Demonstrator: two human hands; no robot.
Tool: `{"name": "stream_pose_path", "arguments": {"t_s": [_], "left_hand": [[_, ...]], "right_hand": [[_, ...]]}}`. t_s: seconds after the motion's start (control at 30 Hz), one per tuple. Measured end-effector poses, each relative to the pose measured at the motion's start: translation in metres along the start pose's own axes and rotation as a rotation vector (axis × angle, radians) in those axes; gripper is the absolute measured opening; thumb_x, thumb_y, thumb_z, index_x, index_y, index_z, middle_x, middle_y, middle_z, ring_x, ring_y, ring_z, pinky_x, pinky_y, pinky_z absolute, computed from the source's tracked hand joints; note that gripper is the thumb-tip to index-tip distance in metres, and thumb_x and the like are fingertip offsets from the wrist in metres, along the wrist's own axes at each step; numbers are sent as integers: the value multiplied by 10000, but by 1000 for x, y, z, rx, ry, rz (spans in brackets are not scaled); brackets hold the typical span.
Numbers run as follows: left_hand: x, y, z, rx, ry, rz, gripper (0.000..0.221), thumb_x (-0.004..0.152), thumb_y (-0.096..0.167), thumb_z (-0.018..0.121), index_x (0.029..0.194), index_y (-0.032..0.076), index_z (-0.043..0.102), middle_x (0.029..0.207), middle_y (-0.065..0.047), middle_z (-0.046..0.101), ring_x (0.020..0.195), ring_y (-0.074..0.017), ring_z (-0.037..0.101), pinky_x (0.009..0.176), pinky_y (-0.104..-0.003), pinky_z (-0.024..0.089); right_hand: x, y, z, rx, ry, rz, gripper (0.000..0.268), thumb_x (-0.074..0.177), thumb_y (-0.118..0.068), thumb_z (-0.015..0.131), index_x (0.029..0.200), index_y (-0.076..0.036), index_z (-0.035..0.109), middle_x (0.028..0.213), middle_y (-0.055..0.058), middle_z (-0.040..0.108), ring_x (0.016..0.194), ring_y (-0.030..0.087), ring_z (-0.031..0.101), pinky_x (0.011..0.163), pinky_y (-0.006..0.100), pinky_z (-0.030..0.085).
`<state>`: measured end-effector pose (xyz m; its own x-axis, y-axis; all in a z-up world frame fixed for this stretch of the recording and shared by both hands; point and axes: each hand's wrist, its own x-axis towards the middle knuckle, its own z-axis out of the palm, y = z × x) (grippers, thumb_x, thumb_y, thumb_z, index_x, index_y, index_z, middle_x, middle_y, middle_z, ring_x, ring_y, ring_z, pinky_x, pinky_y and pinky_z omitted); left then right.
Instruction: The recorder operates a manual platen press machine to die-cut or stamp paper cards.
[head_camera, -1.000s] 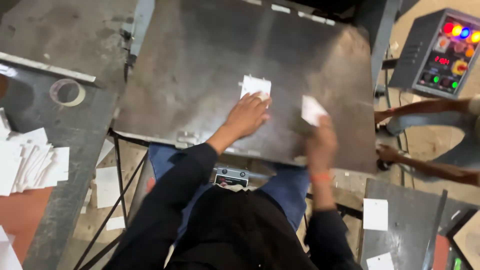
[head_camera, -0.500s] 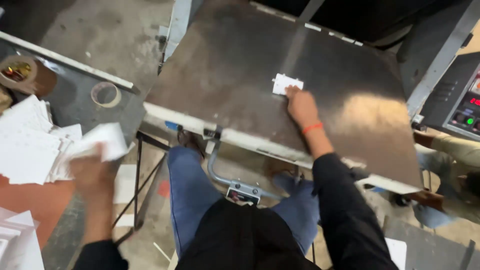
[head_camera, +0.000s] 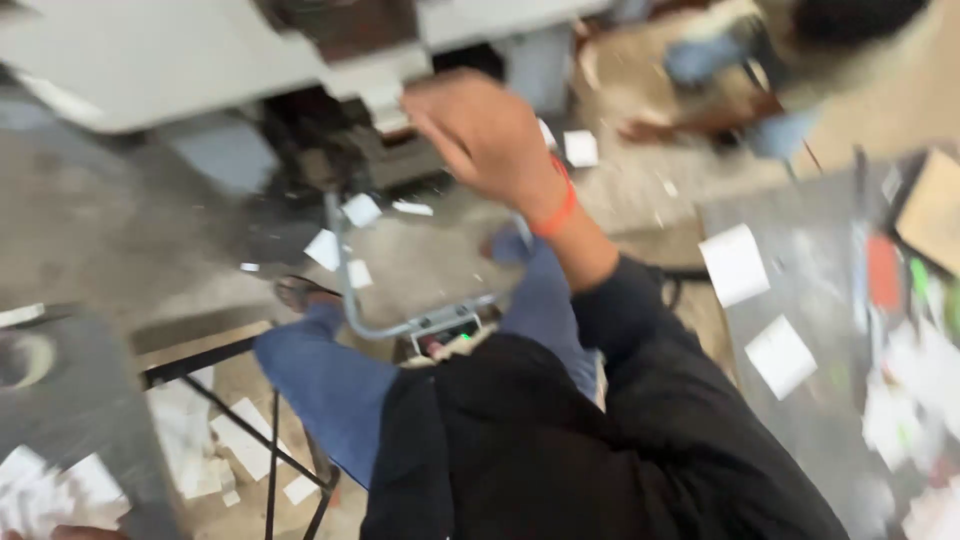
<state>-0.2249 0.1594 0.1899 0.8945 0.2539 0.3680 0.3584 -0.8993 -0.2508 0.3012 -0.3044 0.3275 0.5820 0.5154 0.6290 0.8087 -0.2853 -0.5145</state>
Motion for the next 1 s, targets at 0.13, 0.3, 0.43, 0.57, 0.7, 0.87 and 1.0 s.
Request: {"name": "stream_pose_path", "arguments": {"t_s": [0.13, 0.3, 0.43, 0.57, 0.7, 0.87, 1.0], "left_hand": [[17, 112, 45, -369, 126, -291, 281, 1054, 0, 538, 1271, -116, 673, 1280, -273, 630, 1166, -415, 640, 1004, -491, 533], [60, 216, 139, -831, -293, -307, 234, 1103, 254, 655, 1233, 77, 737, 1311, -122, 709, 1111, -298, 689, 1058, -401, 531], [110, 290, 169, -910, -855, 8, 502, 923, 423, 699, 1330, 130, 681, 1230, -191, 717, 1130, -355, 682, 949, -433, 525], [83, 332, 201, -1324, -949, -92, 416, 968, 385, 656, 1282, 115, 681, 1163, -147, 756, 1064, -326, 719, 924, -391, 549], [93, 332, 155, -973, -921, 126, 396, 902, 331, 723, 1242, 128, 727, 1131, -164, 747, 1038, -315, 710, 905, -387, 542], [125, 313, 67, -1208, -613, -172, 292, 959, 236, 639, 1190, 77, 722, 1137, -144, 738, 938, -297, 731, 809, -370, 565], [123, 293, 63, -1286, -511, -246, 254, 962, 200, 638, 1155, 59, 726, 1095, -136, 743, 935, -287, 743, 807, -362, 561]], "right_hand": [[-213, 69, -55, -411, 28, 393, 270, 876, 25, 670, 1125, -43, 748, 1023, 149, 708, 944, 358, 646, 838, 448, 519], [-382, 81, -162, -984, 152, 748, 493, 828, -248, 845, 1139, 104, 692, 1046, 276, 638, 1014, 450, 576, 899, 488, 455], [-418, 105, -209, -912, -192, 1065, 513, 673, -437, 915, 808, 27, 743, 802, 254, 679, 809, 429, 631, 761, 486, 506], [-407, 107, -240, -667, -351, 1186, 456, 831, -432, 782, 721, -4, 671, 666, 219, 615, 617, 405, 607, 612, 497, 475], [-418, 102, -206, -736, -258, 1113, 292, 852, -302, 708, 749, -31, 674, 699, 211, 615, 652, 405, 625, 625, 499, 480], [-455, 111, -176, -1206, -203, 994, 183, 940, -178, 620, 900, -27, 716, 955, 225, 714, 946, 407, 684, 890, 527, 541], [-431, 109, -229, -968, -177, 1197, 250, 984, -203, 594, 1061, -39, 767, 1008, 266, 717, 942, 483, 675, 787, 575, 532]]}}
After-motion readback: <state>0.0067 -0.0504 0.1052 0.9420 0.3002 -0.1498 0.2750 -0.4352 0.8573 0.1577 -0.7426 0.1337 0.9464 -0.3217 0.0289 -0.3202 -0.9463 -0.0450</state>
